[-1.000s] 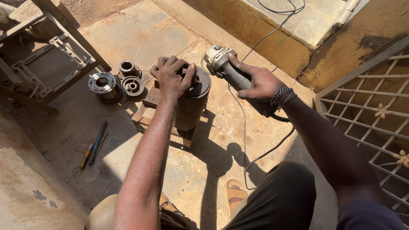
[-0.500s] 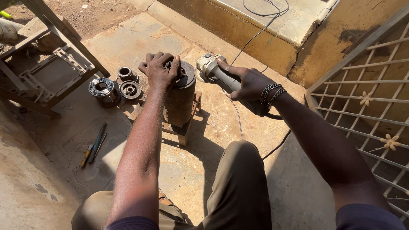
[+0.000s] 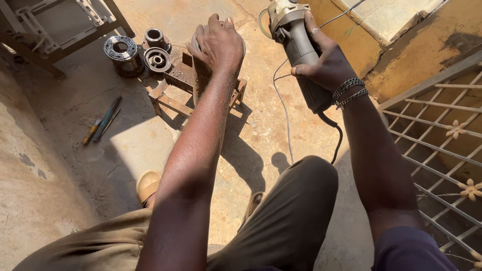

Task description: The person sits on the ground holding a rusty cylindrical metal part steady with one hand while grinding its surface with an angle grinder. They then set the grinder down and use a yellow-handled chisel to scrape and clean the central hub and edges of the part, rotating it as they work.

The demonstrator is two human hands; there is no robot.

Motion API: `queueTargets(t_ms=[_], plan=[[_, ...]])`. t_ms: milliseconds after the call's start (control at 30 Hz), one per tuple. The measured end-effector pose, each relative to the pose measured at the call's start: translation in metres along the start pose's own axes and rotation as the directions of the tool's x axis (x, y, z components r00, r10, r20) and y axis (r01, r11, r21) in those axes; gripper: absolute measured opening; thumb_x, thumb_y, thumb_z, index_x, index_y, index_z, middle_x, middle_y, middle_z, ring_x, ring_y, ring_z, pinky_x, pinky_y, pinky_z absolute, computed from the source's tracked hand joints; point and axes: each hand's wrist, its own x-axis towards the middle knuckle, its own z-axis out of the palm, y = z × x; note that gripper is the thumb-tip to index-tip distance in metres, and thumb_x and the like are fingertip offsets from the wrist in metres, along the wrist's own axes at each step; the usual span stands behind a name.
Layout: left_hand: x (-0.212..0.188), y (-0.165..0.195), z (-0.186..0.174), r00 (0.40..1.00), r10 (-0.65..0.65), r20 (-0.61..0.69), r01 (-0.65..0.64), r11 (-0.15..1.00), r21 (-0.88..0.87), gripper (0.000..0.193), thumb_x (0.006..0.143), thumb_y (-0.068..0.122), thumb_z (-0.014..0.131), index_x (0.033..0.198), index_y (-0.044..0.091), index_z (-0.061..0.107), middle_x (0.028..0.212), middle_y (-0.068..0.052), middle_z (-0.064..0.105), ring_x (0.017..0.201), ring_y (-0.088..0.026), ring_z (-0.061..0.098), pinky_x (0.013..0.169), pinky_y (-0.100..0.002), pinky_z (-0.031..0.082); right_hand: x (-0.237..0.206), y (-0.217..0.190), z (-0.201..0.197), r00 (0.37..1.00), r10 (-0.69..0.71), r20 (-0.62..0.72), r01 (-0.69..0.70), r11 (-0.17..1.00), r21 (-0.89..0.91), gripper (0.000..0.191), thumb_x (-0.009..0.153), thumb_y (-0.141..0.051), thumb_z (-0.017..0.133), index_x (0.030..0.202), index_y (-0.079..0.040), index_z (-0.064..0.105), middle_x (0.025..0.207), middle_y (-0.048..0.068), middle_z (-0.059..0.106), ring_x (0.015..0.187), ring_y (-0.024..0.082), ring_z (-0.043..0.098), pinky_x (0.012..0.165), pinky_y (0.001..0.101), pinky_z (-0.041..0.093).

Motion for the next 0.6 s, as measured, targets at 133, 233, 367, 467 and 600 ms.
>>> queueTargets(t_ms=[133, 233, 367, 467, 600], plan=[[-0.001, -0.005, 0.023, 0.973, 0.142, -0.180, -0.132, 0.989, 0.067, 0.033, 0.099, 0.039, 0.064, 0.112, 0.009, 0.060, 0.093, -0.009, 0.069, 0.116, -0.030, 0.059, 0.113, -0.062, 0.027, 0.025, 0.011, 0.021, 0.990, -0.083, -0.118, 0.112, 0.957, 0.267, 0.110, 0.082, 0.000, 0.086, 0.172, -0.007, 0.022, 0.169, 0.024, 0.045, 0.149, 0.028, 0.049, 0.123, 0.0355, 0.040], [0.006, -0.014, 0.025, 0.990, 0.125, -0.072, -0.116, 0.986, 0.120, 0.023, 0.095, 0.028, 0.060, 0.108, 0.009, 0.059, 0.094, -0.008, 0.069, 0.106, -0.024, 0.066, 0.117, -0.065, 0.028, 0.030, 0.012, 0.025, 0.994, 0.108, -0.003, -0.095, 0.885, 0.457, 0.110, 0.079, -0.005, 0.081, 0.170, -0.010, 0.019, 0.165, 0.021, 0.046, 0.142, 0.024, 0.052, 0.118, 0.0323, 0.043], [0.037, -0.020, 0.020, 0.946, 0.308, 0.105, -0.309, 0.951, -0.007, 0.031, 0.102, 0.039, 0.062, 0.110, 0.009, 0.061, 0.081, -0.008, 0.070, 0.086, -0.026, 0.071, 0.111, -0.071, 0.030, 0.031, 0.008, 0.005, 1.000, 0.028, -0.003, -0.027, 0.975, 0.221, 0.111, 0.078, -0.008, 0.084, 0.169, -0.009, 0.019, 0.169, 0.020, 0.039, 0.150, 0.025, 0.046, 0.120, 0.0320, 0.034], [0.061, -0.030, 0.012, 0.846, 0.438, 0.303, -0.451, 0.892, -0.032, 0.037, 0.104, 0.044, 0.061, 0.113, 0.008, 0.062, 0.077, -0.010, 0.067, 0.076, -0.030, 0.070, 0.117, -0.066, 0.033, 0.034, -0.001, -0.009, 0.996, 0.080, 0.039, -0.085, 0.983, 0.160, 0.112, 0.076, -0.011, 0.085, 0.169, -0.015, 0.021, 0.162, 0.023, 0.049, 0.140, 0.028, 0.055, 0.114, 0.0348, 0.040], [0.083, -0.046, 0.004, 0.737, 0.553, 0.388, -0.526, 0.830, -0.183, 0.037, 0.105, 0.045, 0.060, 0.113, 0.010, 0.065, 0.080, -0.012, 0.068, 0.083, -0.034, 0.068, 0.106, -0.062, 0.041, 0.040, -0.014, -0.017, 0.942, 0.314, 0.121, -0.319, 0.947, 0.025, 0.115, 0.070, -0.016, 0.084, 0.166, -0.027, 0.023, 0.134, 0.021, 0.068, 0.114, 0.026, 0.070, 0.100, 0.0339, 0.051]])
